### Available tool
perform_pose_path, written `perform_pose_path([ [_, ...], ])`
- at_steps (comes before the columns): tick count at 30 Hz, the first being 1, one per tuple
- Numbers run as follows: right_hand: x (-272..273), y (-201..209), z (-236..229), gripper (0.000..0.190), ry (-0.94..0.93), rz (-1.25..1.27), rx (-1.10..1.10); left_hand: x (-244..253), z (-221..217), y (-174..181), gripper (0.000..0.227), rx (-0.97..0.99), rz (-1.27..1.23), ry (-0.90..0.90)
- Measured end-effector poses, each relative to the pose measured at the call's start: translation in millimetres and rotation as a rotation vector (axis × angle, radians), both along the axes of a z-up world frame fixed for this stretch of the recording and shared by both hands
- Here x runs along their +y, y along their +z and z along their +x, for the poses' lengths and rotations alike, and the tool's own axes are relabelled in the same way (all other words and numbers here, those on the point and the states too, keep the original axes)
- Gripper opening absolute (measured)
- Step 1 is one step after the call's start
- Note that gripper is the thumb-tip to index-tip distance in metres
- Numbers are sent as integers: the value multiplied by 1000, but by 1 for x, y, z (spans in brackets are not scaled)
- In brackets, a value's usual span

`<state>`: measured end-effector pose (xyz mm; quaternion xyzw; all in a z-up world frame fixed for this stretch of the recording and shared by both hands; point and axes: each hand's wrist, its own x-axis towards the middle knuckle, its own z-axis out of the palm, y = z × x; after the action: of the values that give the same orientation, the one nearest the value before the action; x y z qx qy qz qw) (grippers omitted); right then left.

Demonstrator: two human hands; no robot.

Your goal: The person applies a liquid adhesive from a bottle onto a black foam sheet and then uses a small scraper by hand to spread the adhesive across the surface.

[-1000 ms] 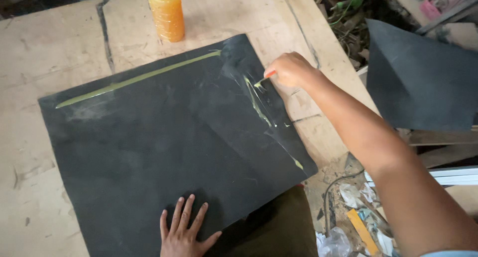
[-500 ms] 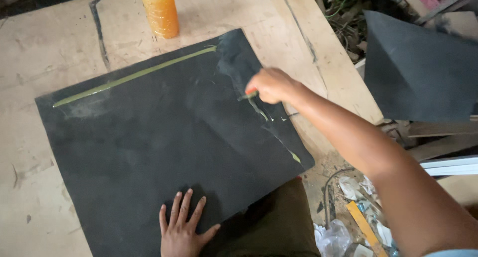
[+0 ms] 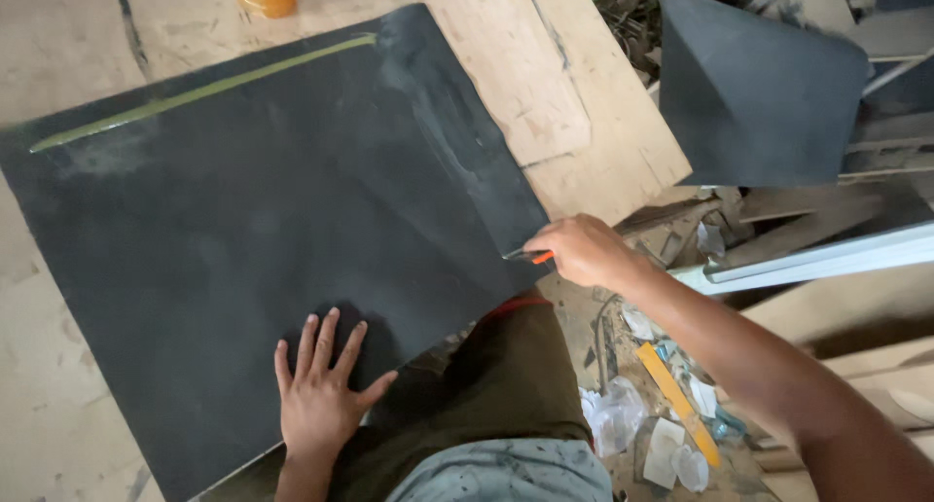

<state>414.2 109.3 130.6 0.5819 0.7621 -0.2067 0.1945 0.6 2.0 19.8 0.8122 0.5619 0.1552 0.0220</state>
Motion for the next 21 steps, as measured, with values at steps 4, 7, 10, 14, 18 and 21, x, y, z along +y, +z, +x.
perform_pose_path([
  [4, -37, -10, 12, 53, -37, 36, 46, -2, 1, 2, 74, -8, 13, -4],
  [7, -52, -12, 19, 57, 56, 146, 91, -2, 1, 3, 73, -38, 24, 1],
  [10, -49, 18, 8, 57, 10, 26, 15, -2, 0, 1, 73, -59, 46, -3],
  [14, -17, 92, -34, 51, -556, -197, 70, -1, 1, -1, 76, -62, 44, 3],
  [18, 31, 116, -45, 36, -641, -30, 868, 0, 1, -7, 79, -96, -20, 16],
  [21, 109, 36, -2, 36, -539, 310, 896, 0, 0, -8, 78, -141, 51, 10],
])
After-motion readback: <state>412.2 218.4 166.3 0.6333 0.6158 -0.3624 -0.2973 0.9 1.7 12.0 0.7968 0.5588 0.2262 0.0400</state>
